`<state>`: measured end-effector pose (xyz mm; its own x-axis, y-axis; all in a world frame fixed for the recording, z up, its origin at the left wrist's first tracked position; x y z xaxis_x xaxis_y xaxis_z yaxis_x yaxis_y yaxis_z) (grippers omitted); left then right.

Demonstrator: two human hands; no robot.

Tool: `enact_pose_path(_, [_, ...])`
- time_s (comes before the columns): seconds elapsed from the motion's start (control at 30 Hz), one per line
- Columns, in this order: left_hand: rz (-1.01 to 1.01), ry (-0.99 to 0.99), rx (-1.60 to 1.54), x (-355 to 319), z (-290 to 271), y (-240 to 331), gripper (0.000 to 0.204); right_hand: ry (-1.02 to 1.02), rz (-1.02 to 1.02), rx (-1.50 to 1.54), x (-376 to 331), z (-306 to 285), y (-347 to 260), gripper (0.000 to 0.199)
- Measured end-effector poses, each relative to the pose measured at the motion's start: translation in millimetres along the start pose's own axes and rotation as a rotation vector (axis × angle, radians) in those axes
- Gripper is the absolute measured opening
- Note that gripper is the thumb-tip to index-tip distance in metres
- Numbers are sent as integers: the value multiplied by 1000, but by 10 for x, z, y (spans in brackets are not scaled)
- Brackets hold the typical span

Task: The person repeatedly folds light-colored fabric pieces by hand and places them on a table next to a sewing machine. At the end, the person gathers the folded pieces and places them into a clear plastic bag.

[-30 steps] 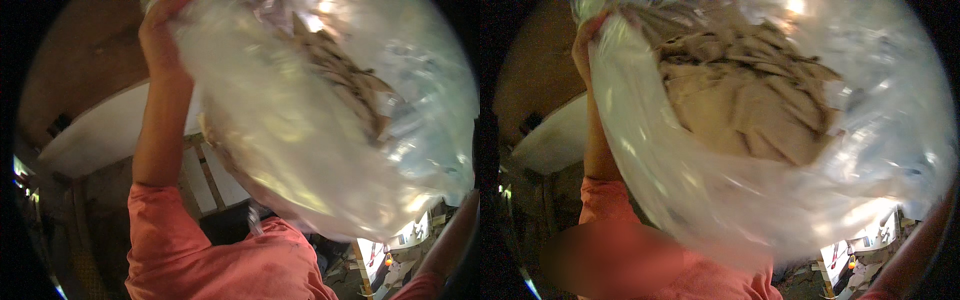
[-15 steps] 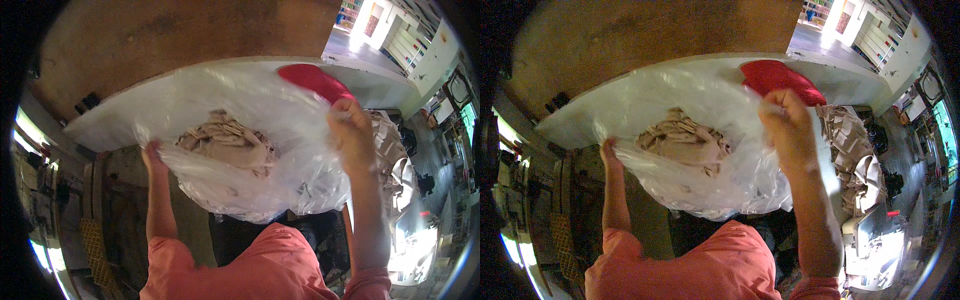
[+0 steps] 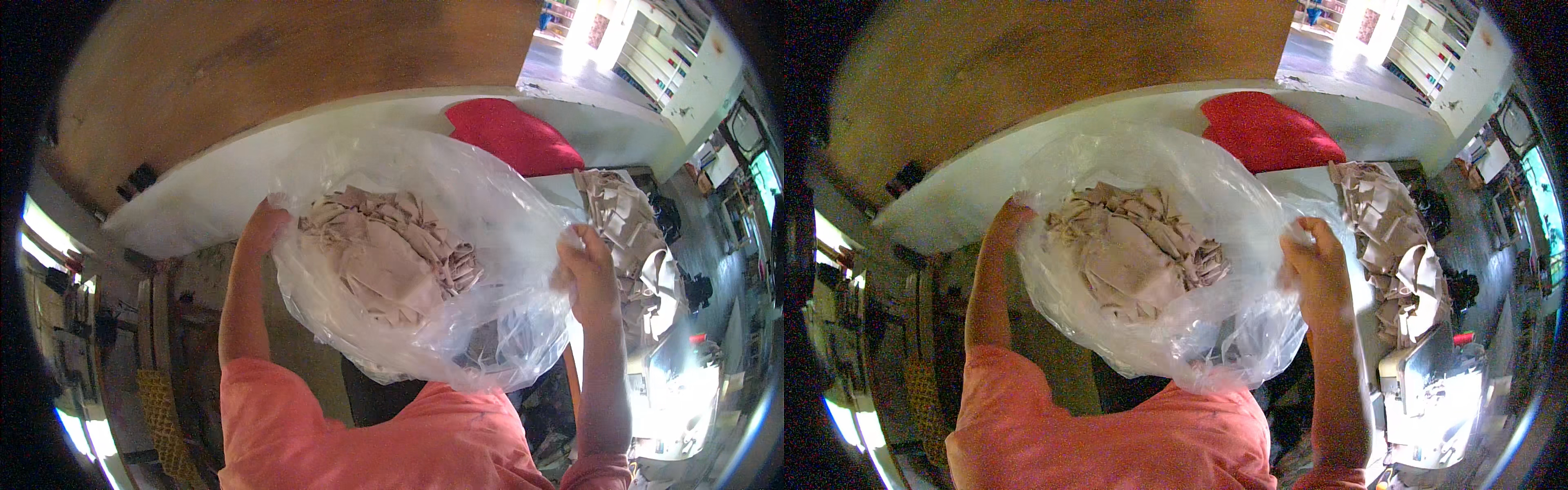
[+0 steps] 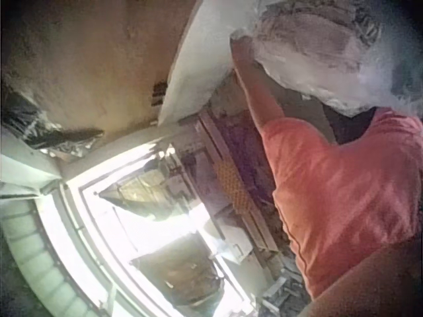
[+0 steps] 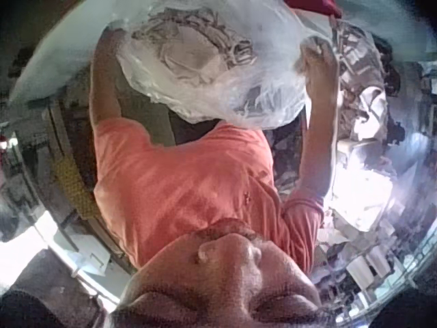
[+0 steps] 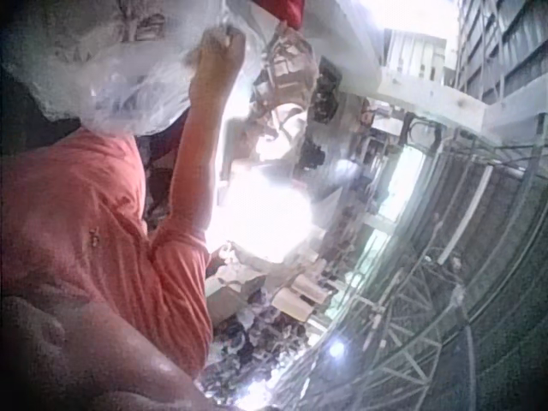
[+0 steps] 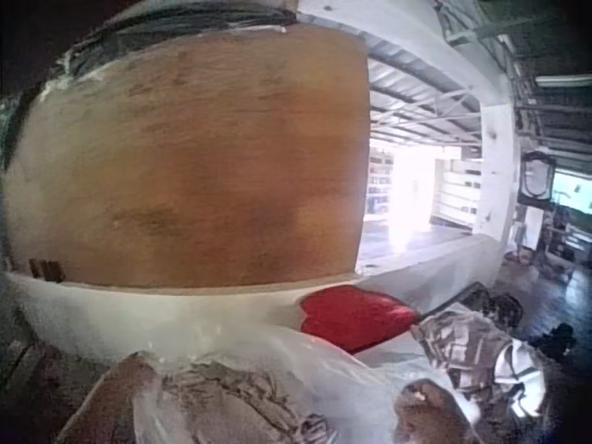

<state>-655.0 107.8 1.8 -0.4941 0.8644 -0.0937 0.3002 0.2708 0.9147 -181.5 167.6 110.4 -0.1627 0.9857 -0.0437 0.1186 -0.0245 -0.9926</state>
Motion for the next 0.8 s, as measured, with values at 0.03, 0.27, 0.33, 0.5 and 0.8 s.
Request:
enact_pose_path(0.03, [-27,2,80,-90,114,138,45,7,31,18,-38,-109,131,20])
enact_pose_path(0.27, [682,106,674,-412,929,1489,53,11,9,187,-207,-274,267,22])
enact_pose_path(0.33, [265,-322,845,-86,1372,1189,60,19,-22,170,-224,-319,266,22])
enact_pose_path(0.5, [16,-439,953,330,1700,-311,83,66,3,90,-285,-445,410,21])
enact_pose_path(0.8, [647,-540,915,-1246,3036,252,87,5,63,40,-443,-323,487,17])
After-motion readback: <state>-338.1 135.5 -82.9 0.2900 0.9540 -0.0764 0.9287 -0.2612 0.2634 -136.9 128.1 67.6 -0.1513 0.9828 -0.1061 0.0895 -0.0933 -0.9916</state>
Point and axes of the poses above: each hand's wrist, its own x-axis towards the middle knuckle, its own z-axis out of the palm, y = z × x, the point moved 6 cm from there along x, towards the middle knuckle, and after that the axes turned 1 degree about -x, right-handed, at the moved point
